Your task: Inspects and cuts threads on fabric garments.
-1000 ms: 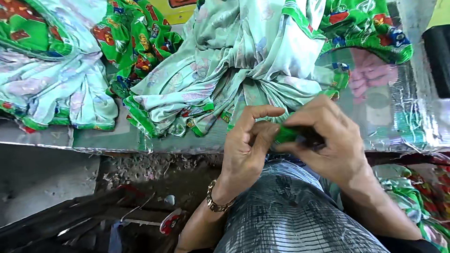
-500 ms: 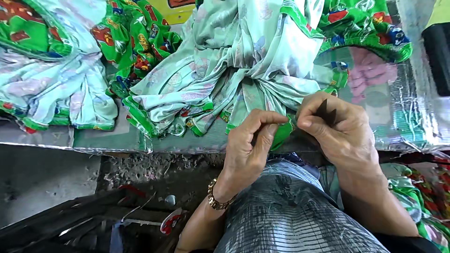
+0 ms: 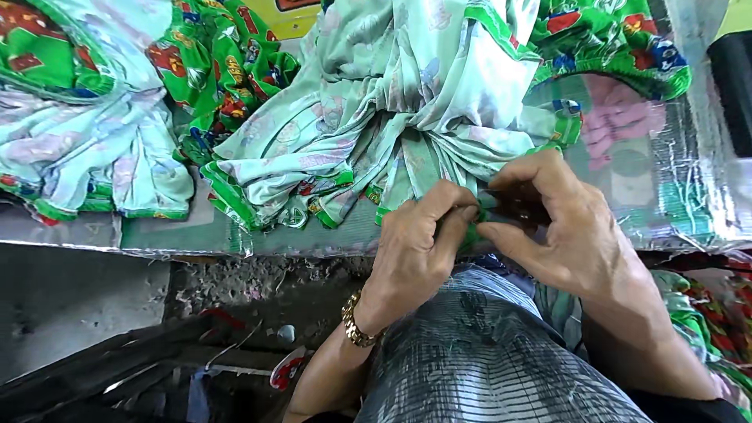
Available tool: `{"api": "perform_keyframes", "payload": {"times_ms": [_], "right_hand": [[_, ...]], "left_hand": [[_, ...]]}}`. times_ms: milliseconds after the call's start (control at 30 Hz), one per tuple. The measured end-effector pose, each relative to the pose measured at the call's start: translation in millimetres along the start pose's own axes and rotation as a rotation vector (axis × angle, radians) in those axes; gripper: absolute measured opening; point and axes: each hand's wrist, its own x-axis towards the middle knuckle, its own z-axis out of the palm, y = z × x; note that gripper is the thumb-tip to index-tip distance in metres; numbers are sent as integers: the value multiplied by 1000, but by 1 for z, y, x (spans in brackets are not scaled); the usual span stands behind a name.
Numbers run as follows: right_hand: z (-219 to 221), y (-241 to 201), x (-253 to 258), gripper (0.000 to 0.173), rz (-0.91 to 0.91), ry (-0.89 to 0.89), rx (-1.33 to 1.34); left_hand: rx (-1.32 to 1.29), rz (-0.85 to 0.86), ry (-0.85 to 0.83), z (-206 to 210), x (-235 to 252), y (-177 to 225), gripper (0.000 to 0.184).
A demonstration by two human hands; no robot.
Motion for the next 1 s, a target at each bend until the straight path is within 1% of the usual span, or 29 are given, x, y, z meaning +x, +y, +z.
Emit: {"api": "perform_keyframes", "payload": {"times_ms": [33,167,333,567,800,933,1000], "right_hand": [[-3,1,-1,36,5,-20,-18],[-12,7,1,26,-19,-77,-31],[-14,11,6,23,-65,-129,-20],[-15,16,10,19,-78,-167,181],[-12,18,12,12,-53,-162,299],[-9,19,11,11,-56,-168,335],[-11,23,9,14,-129,-249,373]], "left_hand": [[-12,-7,-11,-2,2,0,9],[-43,-15,-41,-7,7,1,7],[-13,30,-73,-9,13,2,7],[-12,68,-95,-10,16,-1,8],[-40,98,-111,-9,18,-4,8],[-38,88,-77,-6,17,-4,7],[64,116,0,-10,13,-3,11]]}}
